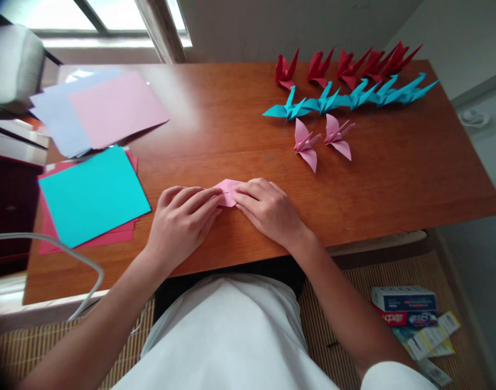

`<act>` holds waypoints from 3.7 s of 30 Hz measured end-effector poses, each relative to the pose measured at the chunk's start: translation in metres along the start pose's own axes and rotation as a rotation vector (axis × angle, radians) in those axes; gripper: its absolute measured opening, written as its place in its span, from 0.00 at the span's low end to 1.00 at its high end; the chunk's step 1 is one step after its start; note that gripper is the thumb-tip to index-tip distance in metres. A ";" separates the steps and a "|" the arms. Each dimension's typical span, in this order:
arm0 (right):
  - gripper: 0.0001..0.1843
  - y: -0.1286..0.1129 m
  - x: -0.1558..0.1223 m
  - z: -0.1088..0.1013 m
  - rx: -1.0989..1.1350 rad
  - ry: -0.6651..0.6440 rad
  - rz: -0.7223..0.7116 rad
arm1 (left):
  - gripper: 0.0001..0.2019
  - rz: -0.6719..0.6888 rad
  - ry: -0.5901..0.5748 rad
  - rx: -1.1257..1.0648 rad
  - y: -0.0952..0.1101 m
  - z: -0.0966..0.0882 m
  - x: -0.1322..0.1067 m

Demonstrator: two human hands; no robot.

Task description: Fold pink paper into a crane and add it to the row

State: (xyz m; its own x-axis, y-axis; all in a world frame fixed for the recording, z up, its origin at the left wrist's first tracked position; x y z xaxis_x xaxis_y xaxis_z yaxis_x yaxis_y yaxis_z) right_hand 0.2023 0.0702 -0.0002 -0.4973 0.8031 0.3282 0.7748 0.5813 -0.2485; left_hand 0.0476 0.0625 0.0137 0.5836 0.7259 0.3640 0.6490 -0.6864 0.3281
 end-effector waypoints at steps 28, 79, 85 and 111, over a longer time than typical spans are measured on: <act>0.08 0.011 0.022 0.007 0.063 -0.119 0.137 | 0.08 -0.209 0.067 -0.227 -0.017 0.009 0.018; 0.05 0.014 0.018 0.004 0.180 -0.052 0.238 | 0.08 -0.192 -0.013 -0.238 -0.015 0.011 0.018; 0.04 0.014 0.017 0.003 0.220 -0.051 0.235 | 0.08 -0.209 -0.010 -0.268 -0.016 0.012 0.017; 0.06 0.013 0.017 0.001 0.149 -0.003 0.289 | 0.06 -0.248 0.006 -0.246 -0.015 0.014 0.017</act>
State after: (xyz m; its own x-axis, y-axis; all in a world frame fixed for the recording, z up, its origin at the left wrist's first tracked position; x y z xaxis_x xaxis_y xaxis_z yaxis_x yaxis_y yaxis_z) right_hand 0.2036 0.0920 0.0014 -0.2658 0.9381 0.2222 0.8185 0.3414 -0.4622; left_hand 0.0544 0.0863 0.0029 0.4194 0.8723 0.2513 0.6336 -0.4796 0.6071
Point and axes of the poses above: each hand's wrist, its own x-axis towards the middle knuckle, its own z-axis out of the palm, y = z × x, the point moved 7 cm from there along x, towards the middle knuckle, and after that the axes turned 12 degrees about -x, right-handed, at the moved point
